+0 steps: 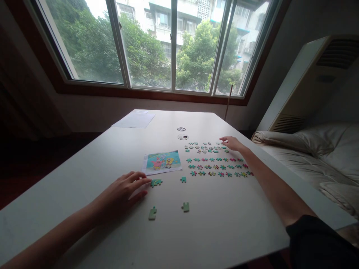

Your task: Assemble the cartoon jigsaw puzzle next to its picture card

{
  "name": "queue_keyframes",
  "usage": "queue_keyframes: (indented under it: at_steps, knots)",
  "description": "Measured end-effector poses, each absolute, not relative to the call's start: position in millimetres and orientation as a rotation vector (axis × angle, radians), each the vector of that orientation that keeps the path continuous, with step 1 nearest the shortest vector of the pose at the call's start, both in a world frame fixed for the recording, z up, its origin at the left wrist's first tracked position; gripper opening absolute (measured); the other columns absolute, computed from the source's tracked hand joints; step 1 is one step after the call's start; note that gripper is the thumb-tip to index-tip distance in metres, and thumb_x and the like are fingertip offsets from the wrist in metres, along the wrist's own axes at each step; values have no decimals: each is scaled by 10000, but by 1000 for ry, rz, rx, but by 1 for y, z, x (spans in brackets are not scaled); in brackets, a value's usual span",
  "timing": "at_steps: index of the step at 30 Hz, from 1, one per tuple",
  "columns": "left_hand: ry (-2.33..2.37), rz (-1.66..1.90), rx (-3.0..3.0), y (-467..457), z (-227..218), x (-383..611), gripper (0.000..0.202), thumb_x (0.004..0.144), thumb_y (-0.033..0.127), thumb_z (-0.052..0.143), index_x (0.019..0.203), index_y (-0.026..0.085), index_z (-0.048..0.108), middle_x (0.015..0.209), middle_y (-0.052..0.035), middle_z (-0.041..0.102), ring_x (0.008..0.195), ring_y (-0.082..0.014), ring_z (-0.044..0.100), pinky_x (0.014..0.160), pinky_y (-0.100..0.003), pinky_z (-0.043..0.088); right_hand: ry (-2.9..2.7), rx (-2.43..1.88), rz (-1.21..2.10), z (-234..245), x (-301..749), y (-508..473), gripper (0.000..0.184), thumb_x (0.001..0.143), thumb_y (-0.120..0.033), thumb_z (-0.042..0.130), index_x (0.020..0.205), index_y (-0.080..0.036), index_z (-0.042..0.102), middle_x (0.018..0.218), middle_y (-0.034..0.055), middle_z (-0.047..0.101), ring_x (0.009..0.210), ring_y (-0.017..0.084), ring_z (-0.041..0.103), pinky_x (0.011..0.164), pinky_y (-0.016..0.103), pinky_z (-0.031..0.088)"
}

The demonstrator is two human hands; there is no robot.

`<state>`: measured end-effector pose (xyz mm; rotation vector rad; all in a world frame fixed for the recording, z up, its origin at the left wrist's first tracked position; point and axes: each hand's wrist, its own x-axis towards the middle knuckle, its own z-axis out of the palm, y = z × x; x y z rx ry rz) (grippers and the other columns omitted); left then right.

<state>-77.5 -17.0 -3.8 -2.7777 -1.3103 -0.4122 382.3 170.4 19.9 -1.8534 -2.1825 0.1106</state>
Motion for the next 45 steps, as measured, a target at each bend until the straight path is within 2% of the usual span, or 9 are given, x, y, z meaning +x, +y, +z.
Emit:
queue_keyframes:
  at_steps: [3, 9, 21, 32, 35, 37, 39, 45]
  knots:
    - [-1317, -400, -2784, -16, -5, -77, 322, 914, 359, 444, 1177, 256, 597, 1150, -85, 598, 1016, -241, 571, 838, -360, 505, -2166, -1894, 152, 9, 391, 176, 267, 882, -190, 515, 1123, -165, 628, 1119, 87, 654, 953, 184, 630, 863, 293, 466]
    - [-1269, -429, -2830, -16, -4, -78, 311, 917, 329, 436, 1182, 267, 587, 1138, -77, 597, 1011, -228, 574, 836, -344, 508, -2186, -1902, 218, -1, 395, 183, 271, 910, -317, 518, 1133, -166, 557, 1161, 79, 568, 978, 190, 582, 834, 398, 501]
    - [-1264, -439, -2853, -18, -1, -75, 299, 923, 307, 429, 1172, 259, 588, 1112, -87, 596, 978, -224, 571, 810, -344, 503, -2205, -1869, 185, -8, 399, 189, 235, 912, -284, 519, 1103, -162, 582, 1167, 78, 581, 1034, 195, 571, 897, 417, 468]
    - [-1271, -468, -2858, -18, 1, -73, 289, 912, 301, 443, 1154, 271, 600, 1116, -70, 605, 977, -212, 582, 814, -318, 502, -2113, -1932, 194, -7, 403, 191, 280, 914, -320, 512, 1146, -166, 544, 1156, 80, 563, 962, 184, 583, 814, 389, 508]
    - [-1264, -470, -2851, -18, 1, -74, 290, 912, 299, 448, 1158, 274, 598, 1109, -72, 607, 971, -214, 584, 802, -319, 506, -2058, -1906, 184, 1, 400, 188, 204, 883, -282, 560, 1035, -154, 608, 1042, 65, 624, 897, 171, 608, 800, 351, 508]
    - [-1259, -473, -2843, -17, 0, -75, 288, 914, 303, 445, 1154, 269, 602, 1102, -75, 609, 967, -216, 585, 800, -324, 508, -2023, -1858, 181, 10, 395, 185, 105, 821, -203, 616, 902, -153, 661, 907, 53, 672, 838, 170, 628, 784, 311, 501]
    - [-1266, -487, -2834, -17, -1, -76, 289, 914, 319, 449, 1150, 264, 607, 1100, -79, 610, 970, -221, 584, 805, -329, 509, -2001, -1783, 199, 19, 385, 181, 92, 769, -142, 630, 840, -154, 686, 833, 53, 692, 801, 175, 641, 759, 290, 496]
    - [-1339, -600, -2839, -16, 1, -71, 303, 917, 384, 448, 1126, 251, 624, 1119, -88, 605, 1008, -235, 573, 837, -343, 504, -2089, -1439, 456, 43, 322, 152, 238, 757, -173, 624, 985, -134, 683, 845, 66, 709, 764, 151, 660, 683, 259, 516]
